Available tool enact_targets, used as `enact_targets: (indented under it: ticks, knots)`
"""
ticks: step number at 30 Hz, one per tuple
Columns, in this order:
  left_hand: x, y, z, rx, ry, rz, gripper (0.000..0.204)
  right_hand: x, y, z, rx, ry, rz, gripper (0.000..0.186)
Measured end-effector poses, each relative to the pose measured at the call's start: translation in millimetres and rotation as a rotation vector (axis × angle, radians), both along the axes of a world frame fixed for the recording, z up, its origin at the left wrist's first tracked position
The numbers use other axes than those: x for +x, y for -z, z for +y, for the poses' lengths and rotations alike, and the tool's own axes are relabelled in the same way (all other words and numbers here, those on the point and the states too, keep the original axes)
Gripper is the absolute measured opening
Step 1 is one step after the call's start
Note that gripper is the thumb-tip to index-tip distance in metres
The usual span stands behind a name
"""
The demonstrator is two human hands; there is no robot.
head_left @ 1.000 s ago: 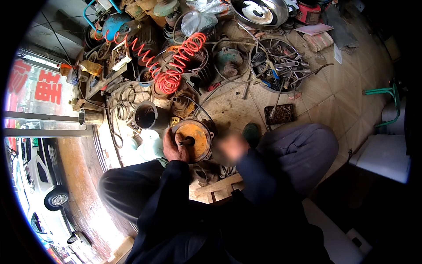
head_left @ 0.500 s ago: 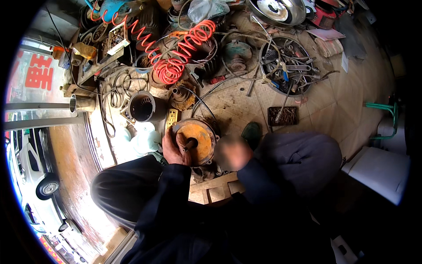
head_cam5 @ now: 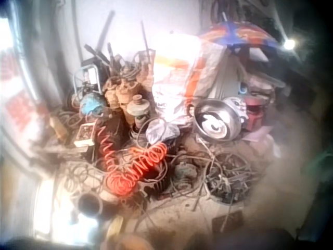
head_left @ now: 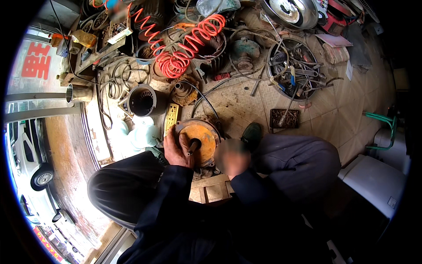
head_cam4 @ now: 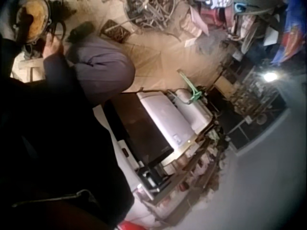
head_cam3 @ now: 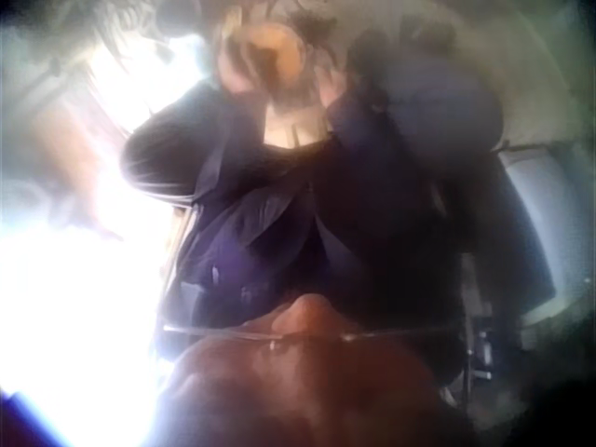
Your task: The person sits on the floor and works on a rusty mechanical part placed on a small wooden stool. They use a metal tool to scrape and clean the surface of the part, then use a hammer to tap it. The person continues to scrape and adjust the part with the tool throughout the video.
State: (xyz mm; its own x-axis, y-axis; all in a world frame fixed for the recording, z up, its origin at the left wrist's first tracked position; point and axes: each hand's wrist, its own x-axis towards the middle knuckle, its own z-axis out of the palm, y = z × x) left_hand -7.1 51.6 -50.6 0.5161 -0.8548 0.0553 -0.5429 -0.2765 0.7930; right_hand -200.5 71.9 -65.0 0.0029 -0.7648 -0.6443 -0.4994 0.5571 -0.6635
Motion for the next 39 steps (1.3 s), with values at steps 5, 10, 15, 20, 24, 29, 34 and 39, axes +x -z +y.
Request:
enact_targets:
  ticks: [5,10,15,20,24,29,34,39]
  knots:
    - [-2,-4,-2,-0.038,0.006,-0.093,0.039,4,5,9,-0.003,0.054,-0.017,0.052]
    - [-2,-5,0,-0.047,-0.003,-0.103,0.038,9,23,17,-0.232,0.124,-0.059,0.050]
    - [0,-7,1,-0.025,0.016,-0.175,0.037,9,14,19,-0.077,0.185,-0.132,0.048]
    - [1,-4,-2,-0.037,-0.005,-0.150,0.039,6,13,7,-0.205,0.053,0.042,0.052]
    - [5,3,-1,-0.067,-0.021,-0.143,0.039,3,13,1,-0.182,0.049,-0.073,0.052]
    - [27,-4,-12,0.063,0.091,0.055,0.044,2,5,1,-0.243,-0.044,0.101,0.055]
    - [56,11,-31,0.054,0.342,0.286,0.058,-8,14,0,-0.353,-0.063,0.114,0.050]
    - [60,20,-30,0.101,0.363,0.762,0.049,3,-8,14,-0.207,0.341,-0.359,0.039]
